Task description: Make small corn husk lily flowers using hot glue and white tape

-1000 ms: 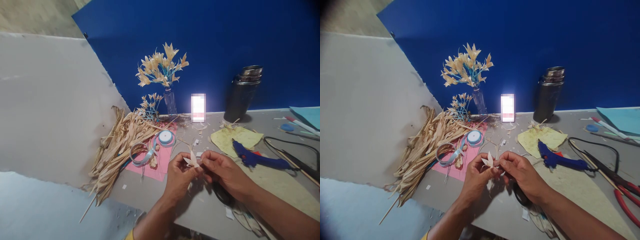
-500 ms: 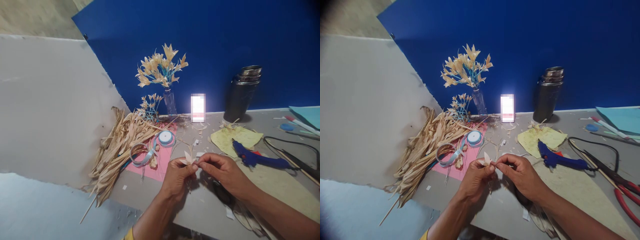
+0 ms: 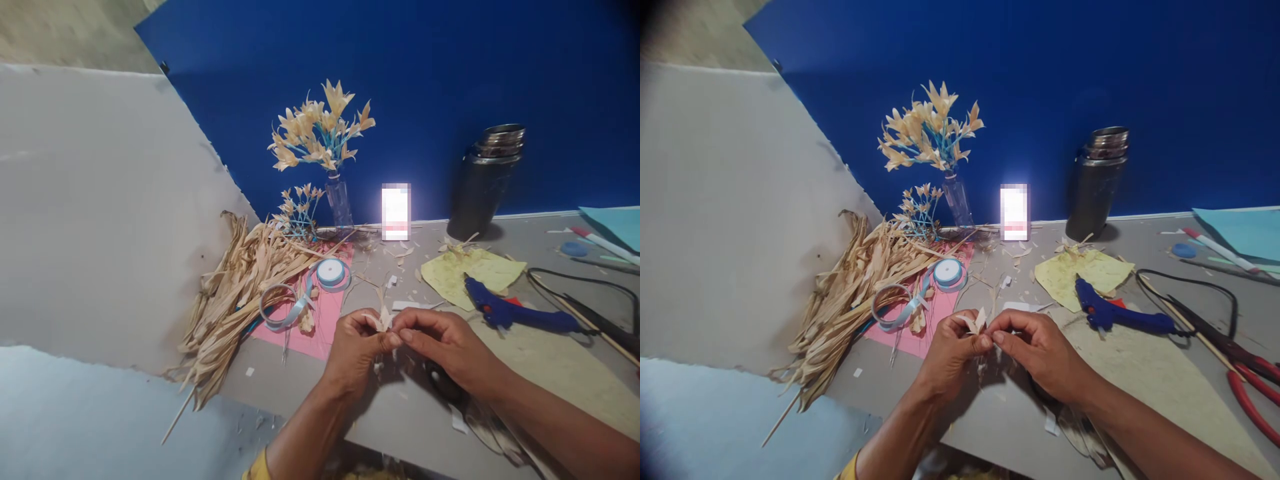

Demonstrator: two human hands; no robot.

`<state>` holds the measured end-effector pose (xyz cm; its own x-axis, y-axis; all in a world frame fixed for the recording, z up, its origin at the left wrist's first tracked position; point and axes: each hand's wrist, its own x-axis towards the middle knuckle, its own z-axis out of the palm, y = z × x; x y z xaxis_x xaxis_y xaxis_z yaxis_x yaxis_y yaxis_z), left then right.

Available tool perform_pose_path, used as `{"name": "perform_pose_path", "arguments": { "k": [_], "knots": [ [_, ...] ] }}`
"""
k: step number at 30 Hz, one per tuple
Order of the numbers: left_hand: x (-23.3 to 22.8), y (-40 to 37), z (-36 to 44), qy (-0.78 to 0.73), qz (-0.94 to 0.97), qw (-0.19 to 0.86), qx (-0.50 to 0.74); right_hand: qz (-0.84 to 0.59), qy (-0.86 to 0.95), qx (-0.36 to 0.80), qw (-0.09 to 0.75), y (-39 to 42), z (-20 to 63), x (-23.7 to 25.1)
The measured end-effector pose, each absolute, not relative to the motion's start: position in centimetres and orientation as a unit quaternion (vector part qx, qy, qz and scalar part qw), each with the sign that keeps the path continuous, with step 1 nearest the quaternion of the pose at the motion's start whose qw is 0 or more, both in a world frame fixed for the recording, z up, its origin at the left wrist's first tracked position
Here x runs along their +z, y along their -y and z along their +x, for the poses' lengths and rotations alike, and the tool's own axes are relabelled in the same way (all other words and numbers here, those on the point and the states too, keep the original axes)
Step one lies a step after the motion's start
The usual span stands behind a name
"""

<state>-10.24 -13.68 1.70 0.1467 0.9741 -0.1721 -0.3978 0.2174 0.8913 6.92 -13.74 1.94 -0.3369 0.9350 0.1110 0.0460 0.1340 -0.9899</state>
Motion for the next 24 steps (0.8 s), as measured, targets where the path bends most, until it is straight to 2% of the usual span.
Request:
{"name": "perform_pose_path", "arguments": {
  "k": [13, 24],
  "knots": [
    [2.24, 13.77, -9.97, -0.348, 0.353, 0.727, 0.476, -0.362, 0.642, 0.518, 0.434, 14.01, 6.74, 2.61],
    [2.00, 13.97, -9.71, -0.378, 0.415, 0.677, 0.476, -0.350, 0.653, 0.523, 0.422, 14.19, 6.67, 2.15]
  ]
}}
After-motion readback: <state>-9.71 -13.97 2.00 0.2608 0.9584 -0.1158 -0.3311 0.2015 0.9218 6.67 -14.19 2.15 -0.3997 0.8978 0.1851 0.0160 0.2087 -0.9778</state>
